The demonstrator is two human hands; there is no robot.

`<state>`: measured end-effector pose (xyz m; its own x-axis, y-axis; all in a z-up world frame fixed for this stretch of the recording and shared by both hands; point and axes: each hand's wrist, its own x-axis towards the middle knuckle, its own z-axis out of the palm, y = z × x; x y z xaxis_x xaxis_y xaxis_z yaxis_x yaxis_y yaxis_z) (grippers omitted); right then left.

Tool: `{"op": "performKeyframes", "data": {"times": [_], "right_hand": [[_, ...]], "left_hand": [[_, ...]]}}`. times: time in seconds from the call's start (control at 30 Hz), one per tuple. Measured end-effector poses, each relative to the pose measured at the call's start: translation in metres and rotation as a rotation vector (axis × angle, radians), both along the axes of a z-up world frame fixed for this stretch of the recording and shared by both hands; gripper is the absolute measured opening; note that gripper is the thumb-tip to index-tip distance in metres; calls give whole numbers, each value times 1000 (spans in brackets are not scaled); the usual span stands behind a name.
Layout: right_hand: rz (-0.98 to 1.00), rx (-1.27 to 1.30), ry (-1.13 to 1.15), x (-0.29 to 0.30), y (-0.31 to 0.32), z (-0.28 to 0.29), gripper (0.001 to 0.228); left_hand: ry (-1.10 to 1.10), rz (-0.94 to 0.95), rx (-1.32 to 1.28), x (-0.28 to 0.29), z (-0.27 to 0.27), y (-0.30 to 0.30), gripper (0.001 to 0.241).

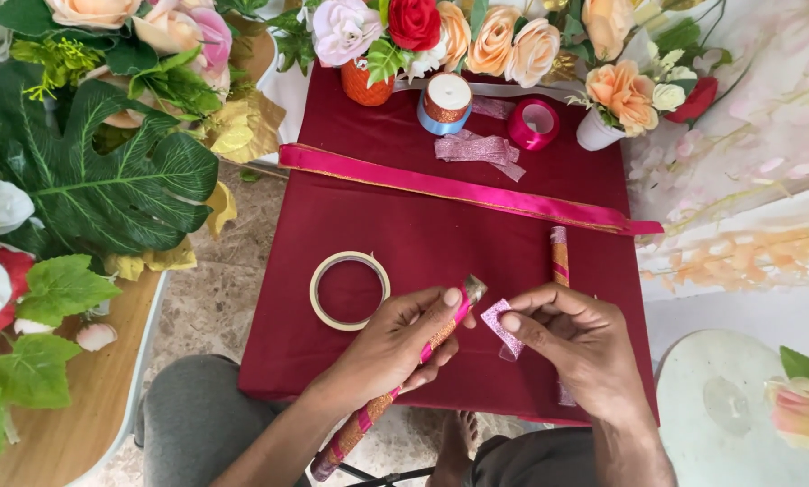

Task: The person wraps a stick with decorative gold and pink ribbon, using double-sided tape and shears to secure and trim the materials.

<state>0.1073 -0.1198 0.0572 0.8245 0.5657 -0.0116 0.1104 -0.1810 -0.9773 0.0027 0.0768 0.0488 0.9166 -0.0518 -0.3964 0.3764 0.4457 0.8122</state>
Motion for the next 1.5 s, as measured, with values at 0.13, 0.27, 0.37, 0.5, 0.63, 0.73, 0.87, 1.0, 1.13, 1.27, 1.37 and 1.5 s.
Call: {"op": "performKeyframes", "data": {"times": [0.13,0.27,0.37,0.5,0.63,0.73,0.87,1.0,1.13,1.27,1.37,1.5], "right_hand": [[15,-22,-17,-3,4,3,9],[47,-10,-28,-7,10,7,7],[99,78,-11,-10,16,10,6],[68,27,-8,-11,18,9,6],[60,41,31,-9,17,4,4],[71,50,27,-8,16,2,5],[65,41,11,-8,15,0,4],[82,55,16,-8,17,2,6],[86,47,13,-8,17,3,7],[82,64,15,-8,17,-2,7],[76,41,13,-7,17,-3,7],[52,104,132,-6,14,-13,12]], "left_hand": [[-31,-17,-40,1,-9,0,52],[-20,-48,-56,1,-13,0,53],[-24,-74,-84,1,-12,0,54],[-36,-107,-85,-1,-12,-2,56],[-18,-129,-76,1,-10,-2,58],[-16,-139,-88,2,-14,-3,57],[-4,-142,-106,2,-16,-4,56],[-11,-125,-148,3,-21,-5,54],[12,-134,-113,3,-16,-5,56],[12,-134,-91,2,-17,-5,56],[-3,-117,-98,1,-16,-6,55],[-16,-107,-73,1,-13,-6,57]]}}
